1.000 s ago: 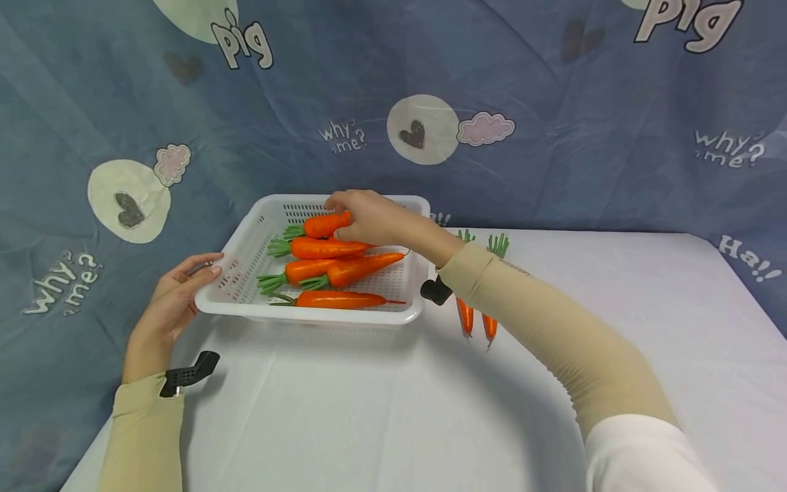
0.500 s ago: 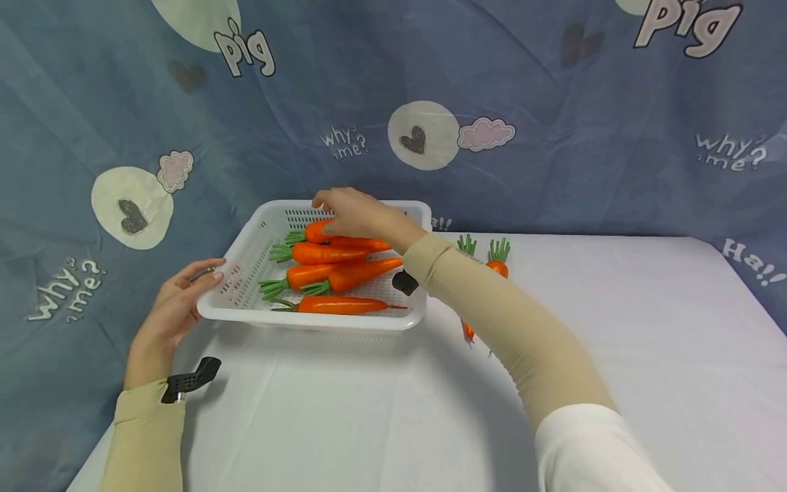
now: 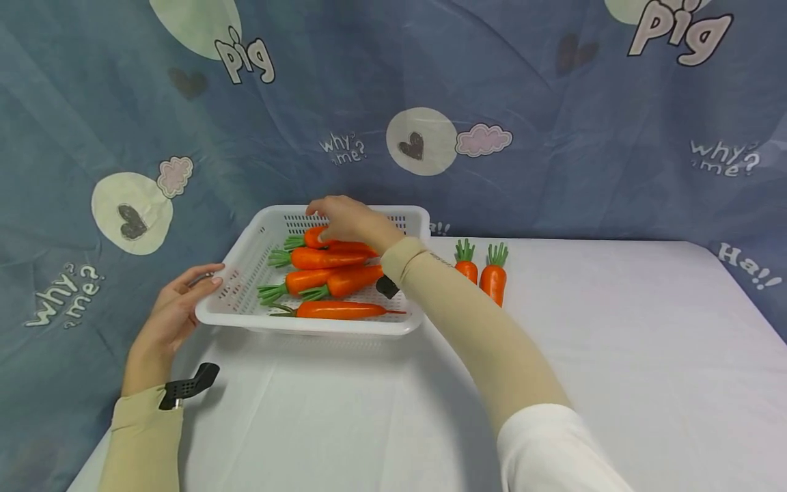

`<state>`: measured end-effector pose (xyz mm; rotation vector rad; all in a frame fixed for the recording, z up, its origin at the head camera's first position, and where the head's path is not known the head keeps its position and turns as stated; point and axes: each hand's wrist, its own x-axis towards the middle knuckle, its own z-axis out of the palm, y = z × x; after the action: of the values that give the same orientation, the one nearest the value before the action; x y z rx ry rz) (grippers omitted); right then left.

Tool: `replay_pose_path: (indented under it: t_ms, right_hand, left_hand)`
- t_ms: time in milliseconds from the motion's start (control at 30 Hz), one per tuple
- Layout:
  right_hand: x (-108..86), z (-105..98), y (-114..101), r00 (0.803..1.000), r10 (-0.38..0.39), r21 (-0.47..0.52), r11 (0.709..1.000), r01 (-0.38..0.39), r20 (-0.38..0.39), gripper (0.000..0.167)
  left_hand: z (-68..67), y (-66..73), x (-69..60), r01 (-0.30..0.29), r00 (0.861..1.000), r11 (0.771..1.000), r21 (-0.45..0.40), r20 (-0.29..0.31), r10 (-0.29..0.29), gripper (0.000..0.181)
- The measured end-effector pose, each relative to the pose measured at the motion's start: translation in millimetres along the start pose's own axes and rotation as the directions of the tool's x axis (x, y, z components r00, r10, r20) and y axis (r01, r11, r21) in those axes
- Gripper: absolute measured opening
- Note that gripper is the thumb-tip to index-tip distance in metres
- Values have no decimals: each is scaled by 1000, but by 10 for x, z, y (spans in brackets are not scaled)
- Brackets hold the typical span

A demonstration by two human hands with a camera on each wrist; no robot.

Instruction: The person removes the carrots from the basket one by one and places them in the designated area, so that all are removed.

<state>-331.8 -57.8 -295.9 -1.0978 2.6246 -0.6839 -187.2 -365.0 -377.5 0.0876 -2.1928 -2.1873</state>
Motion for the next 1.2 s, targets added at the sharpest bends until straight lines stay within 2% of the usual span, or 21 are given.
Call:
replay_pose_path:
  t_ms: [133,233,467,700,1000,1200]
  right_hand:
    - [96,52,39,1000,12,-41,999,-11,7,56]
    - [116,99,59,999,35,-31,999,-35,-1,54]
    - [58,205,64,996,87,98,991,-87,4,57]
    - [67,319,87,987,157,152,977,-153,-14,50]
    - [106,399,111,989,148,185,972,-147,10,50]
    - [95,410,124,994,107,218,970,-105,3,50]
  left_hand:
    - [-3,0,-5,1,1000,1000,1,-1,-1,36]
    - [-2,18,-4,-8,1000,1000,-6,4,8,36]
    - [16,47,-11,2,1000,1000,2,-14,-2,37]
    - [21,21,-16,20,1000,1000,-3,-24,-20,40]
    - [15,12,-19,24,999,1000,5,-28,-24,41]
    - [17,32,-21,18,1000,1000,3,-17,-18,43]
